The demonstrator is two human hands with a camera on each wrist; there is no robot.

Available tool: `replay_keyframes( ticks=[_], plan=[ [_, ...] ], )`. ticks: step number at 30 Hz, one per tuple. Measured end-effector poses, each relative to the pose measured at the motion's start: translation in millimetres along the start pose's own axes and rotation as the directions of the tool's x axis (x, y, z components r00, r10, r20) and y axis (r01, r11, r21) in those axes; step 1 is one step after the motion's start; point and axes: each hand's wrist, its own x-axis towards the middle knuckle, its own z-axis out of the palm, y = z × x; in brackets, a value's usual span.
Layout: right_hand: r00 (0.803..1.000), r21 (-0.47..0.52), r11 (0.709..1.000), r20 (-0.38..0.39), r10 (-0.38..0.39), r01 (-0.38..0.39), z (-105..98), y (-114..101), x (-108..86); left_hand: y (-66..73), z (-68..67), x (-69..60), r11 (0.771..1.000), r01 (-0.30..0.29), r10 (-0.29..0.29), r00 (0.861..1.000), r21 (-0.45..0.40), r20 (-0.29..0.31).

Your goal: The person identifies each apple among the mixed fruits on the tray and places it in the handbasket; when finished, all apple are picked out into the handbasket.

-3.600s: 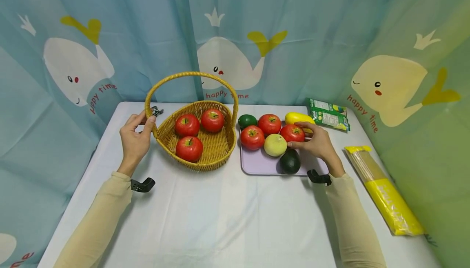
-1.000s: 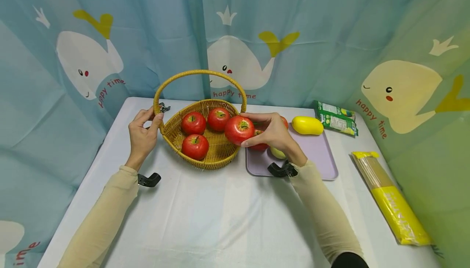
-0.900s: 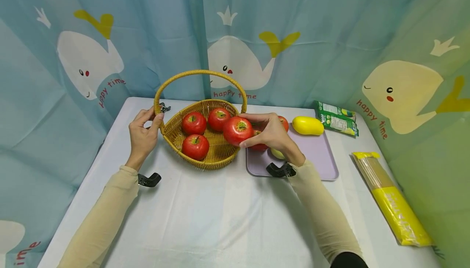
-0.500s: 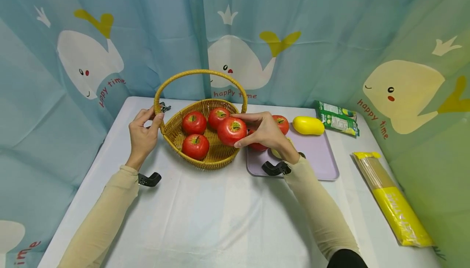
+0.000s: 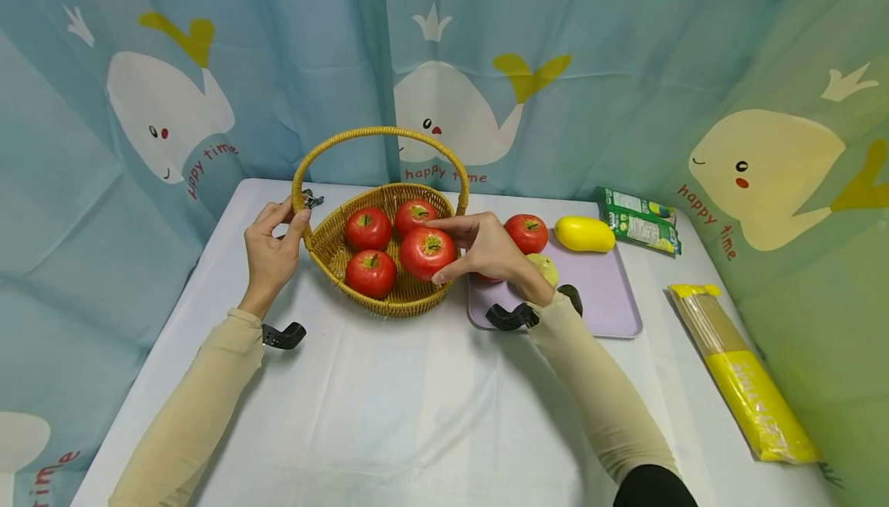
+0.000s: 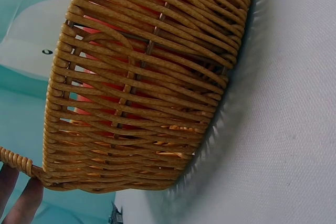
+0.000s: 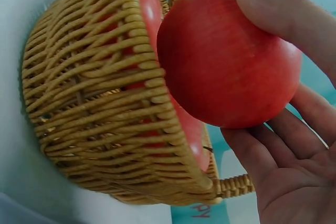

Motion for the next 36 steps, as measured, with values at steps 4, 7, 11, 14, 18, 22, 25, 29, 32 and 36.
replay_keyframes(
  ticks=[4,7,11,14,18,22,25,29,32,36],
  plan=[
    [1.000,-0.017,1.000,0.006,0.011,-0.011,4,3,2.2,0.0,0.1,-0.1,1.000,0.009,-0.009,1.000,-0.001,-0.002],
    [1.000,-0.025,1.000,0.008,0.019,-0.019,7,6,3.3,-7.7,0.1,0.6,1.000,0.010,-0.010,1.000,0.003,-0.004],
    [0.999,-0.022,0.999,0.020,0.035,-0.035,10,8,5.5,-25.4,-1.0,2.9,1.000,0.007,-0.007,1.000,0.022,-0.014],
    [0.998,-0.015,0.999,0.032,0.048,-0.047,12,11,6.4,-34.4,-2.4,4.0,1.000,0.008,-0.007,1.000,0.027,-0.015],
    [0.997,-0.008,0.998,0.041,0.064,-0.064,14,13,6.3,-38.1,-3.8,4.2,1.000,0.008,-0.008,1.000,0.012,-0.002],
    [0.997,-0.023,0.997,0.042,0.070,-0.070,15,14,6.9,-38.2,-4.4,3.8,1.000,0.010,-0.010,1.000,0.010,0.005],
    [0.997,-0.041,0.997,0.044,0.070,-0.068,15,13,7.6,-37.8,-3.9,3.4,1.000,0.017,-0.017,1.000,0.018,0.001],
    [0.996,-0.069,0.995,0.052,0.079,-0.076,15,12,9.9,-37.1,-2.9,2.6,0.999,0.025,-0.024,1.000,0.026,-0.004],
    [0.994,-0.114,0.990,0.059,0.088,-0.081,14,10,11.6,-32.9,-1.3,2.2,0.999,0.023,-0.023,1.000,0.022,-0.009],
    [0.993,-0.177,0.981,0.068,0.094,-0.081,13,7,13.8,-17.3,0.5,1.5,1.000,0.019,-0.019,1.000,0.008,-0.010]
  ],
)
